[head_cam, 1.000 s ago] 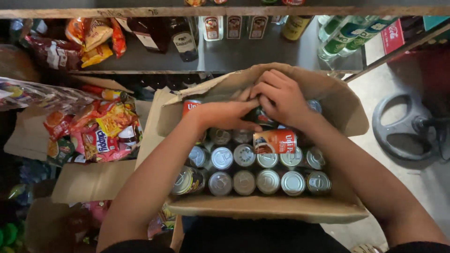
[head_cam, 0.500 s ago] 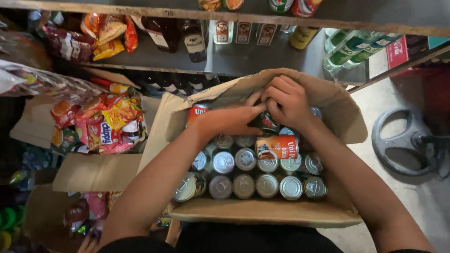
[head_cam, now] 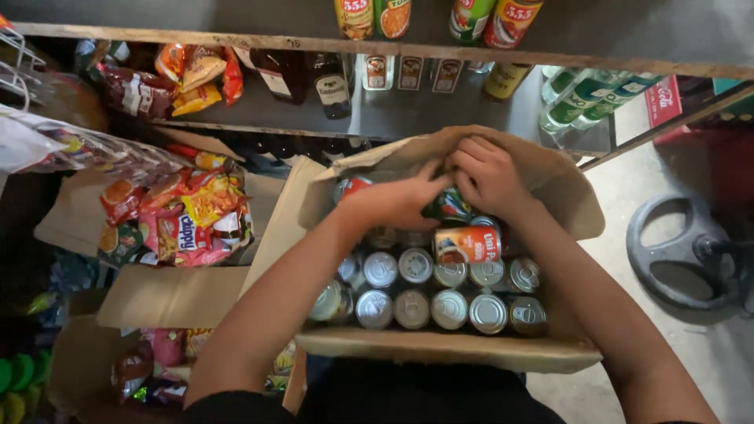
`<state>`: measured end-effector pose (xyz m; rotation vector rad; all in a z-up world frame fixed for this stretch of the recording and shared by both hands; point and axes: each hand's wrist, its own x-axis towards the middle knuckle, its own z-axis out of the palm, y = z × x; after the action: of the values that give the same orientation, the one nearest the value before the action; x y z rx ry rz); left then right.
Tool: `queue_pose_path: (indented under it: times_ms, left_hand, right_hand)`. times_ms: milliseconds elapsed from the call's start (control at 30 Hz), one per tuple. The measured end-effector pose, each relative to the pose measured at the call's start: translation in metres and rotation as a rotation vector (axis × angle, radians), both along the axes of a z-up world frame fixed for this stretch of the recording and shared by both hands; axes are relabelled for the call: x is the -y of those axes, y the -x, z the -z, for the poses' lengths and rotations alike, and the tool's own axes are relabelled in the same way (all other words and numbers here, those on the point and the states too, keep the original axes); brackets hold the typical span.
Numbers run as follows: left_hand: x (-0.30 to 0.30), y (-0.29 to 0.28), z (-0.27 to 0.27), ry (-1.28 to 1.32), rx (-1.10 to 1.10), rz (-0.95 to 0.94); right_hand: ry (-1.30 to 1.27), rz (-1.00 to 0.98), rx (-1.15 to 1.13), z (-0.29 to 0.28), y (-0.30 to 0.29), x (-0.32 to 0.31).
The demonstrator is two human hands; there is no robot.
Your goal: Organizing canned goods by taking them out of a box and placing them neatly on grocery store shelves.
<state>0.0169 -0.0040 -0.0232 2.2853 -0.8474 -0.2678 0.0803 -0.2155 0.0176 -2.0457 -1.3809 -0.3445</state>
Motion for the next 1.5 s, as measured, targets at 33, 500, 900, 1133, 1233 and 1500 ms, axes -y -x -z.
queue_pose_path:
  times_ms: [33,500,900,1133,1233,1500]
  left_hand:
    - [-0.005,-0.006,-0.004,-0.001,0.003,0.008]
    - [-0.015,-0.001,-0.046,0.213,-0.117,0.038]
    - [-0.021,0.006,-0.076,0.312,0.048,0.152]
    - [-0.027,0.02,-0.151,0.218,-0.24,0.012]
    - [-0.028,0.016,-0.153,0.37,-0.264,-0.026]
    - [-0.018,0.01,-0.157,0.313,0.289,-0.089]
  right_hand:
    - [-0.001,0.008,0.003,0.001,-0.002,-0.001]
    - [-0.129,0.024,-0.135,0.003,0.0,-0.004]
    - [-0.247,0.131,-0.403,0.017,0.007,0.016]
    - [-0.532,-0.121,-1.216,-0.012,-0.006,0.028]
    - [-0.696,-0.348,-1.429,-0.028,-0.003,0.025]
    - [-0.464,-0.087,-1.236,-0.076,0.016,-0.005]
